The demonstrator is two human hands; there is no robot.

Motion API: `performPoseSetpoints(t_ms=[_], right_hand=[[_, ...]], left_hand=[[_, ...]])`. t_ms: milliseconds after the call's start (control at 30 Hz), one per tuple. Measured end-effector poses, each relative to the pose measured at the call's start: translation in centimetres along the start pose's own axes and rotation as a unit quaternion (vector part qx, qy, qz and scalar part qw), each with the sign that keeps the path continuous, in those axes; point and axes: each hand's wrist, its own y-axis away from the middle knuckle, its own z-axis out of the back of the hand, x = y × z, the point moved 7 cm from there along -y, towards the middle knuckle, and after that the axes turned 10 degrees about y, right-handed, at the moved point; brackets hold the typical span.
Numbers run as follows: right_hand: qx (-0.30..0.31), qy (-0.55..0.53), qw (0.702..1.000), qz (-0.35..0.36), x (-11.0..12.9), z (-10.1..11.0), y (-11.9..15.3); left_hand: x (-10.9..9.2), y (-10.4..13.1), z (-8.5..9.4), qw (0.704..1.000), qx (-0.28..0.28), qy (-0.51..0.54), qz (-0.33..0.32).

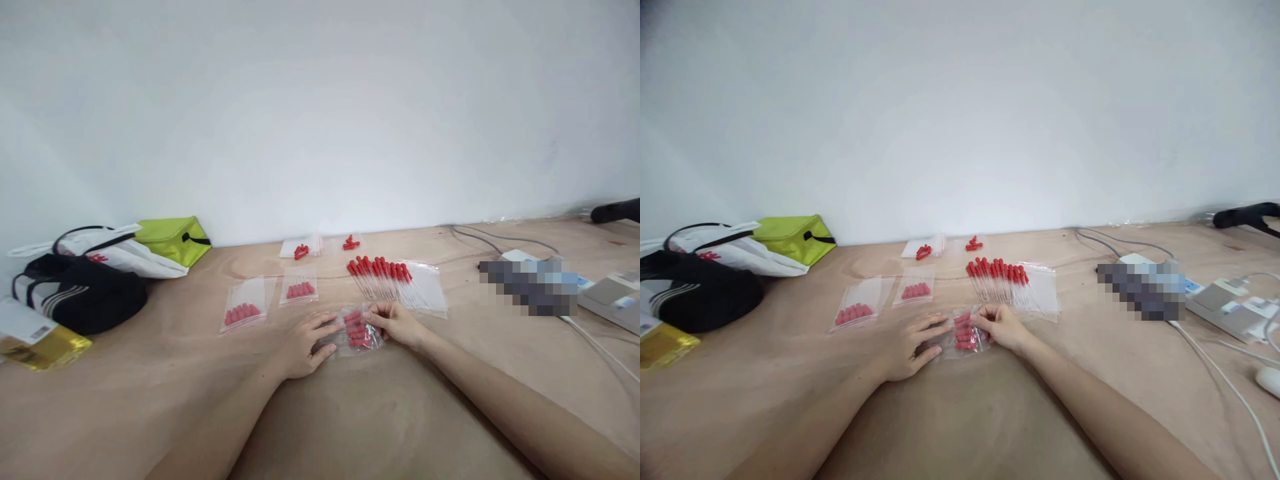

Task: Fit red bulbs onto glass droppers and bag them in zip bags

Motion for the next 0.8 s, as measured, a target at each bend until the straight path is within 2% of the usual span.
performPoseSetpoints(t_ms=[67,167,200,333,400,467,533,600,667,733,800], right_hand=[[-0.035,0.003,0.999,-0.008,-0.2,0.6,-0.3],[-0.124,0.017,0.991,-0.039,-0.5,1.9,-0.4],[-0.127,0.031,0.99,-0.053,-0.5,1.9,-0.4],[-0.026,0.088,0.993,-0.077,-0.3,0.6,-0.5],[0.001,0.087,0.994,-0.071,-0.1,0.4,-0.4],[0.007,0.061,0.996,-0.059,0.2,0.5,-0.3],[0.008,0.016,0.999,-0.042,0.5,0.9,-0.3],[-0.014,-0.032,0.999,-0.024,0.9,1.4,-0.3],[-0.06,-0.075,0.995,-0.005,1.2,2.1,-0.5],[-0.102,-0.112,0.988,0.017,1.6,2.3,-0.6],[-0.12,-0.149,0.981,0.032,1.9,1.9,-0.8]], left_hand=[[0.0,0.0,0.0,1.0,-0.001,0.003,-0.003],[0.1,0.0,0.1,1.0,-0.004,0.005,-0.003],[0.1,0.0,0.1,1.0,-0.005,0.007,-0.003],[0.0,0.2,0.1,1.0,-0.006,0.019,-0.017],[-0.2,0.1,0.1,0.999,-0.023,0.024,-0.029],[0.0,0.1,0.9,0.996,-0.083,0.02,-0.033],[0.8,0.2,2.5,0.983,-0.181,-0.001,-0.018],[2.5,0.8,4.6,0.959,-0.278,-0.049,0.028],[4.7,1.7,6.7,0.925,-0.34,-0.13,0.111],[7.3,2.8,8.5,0.886,-0.35,-0.213,0.216],[9.2,3.6,9.6,0.865,-0.324,-0.263,0.28]])
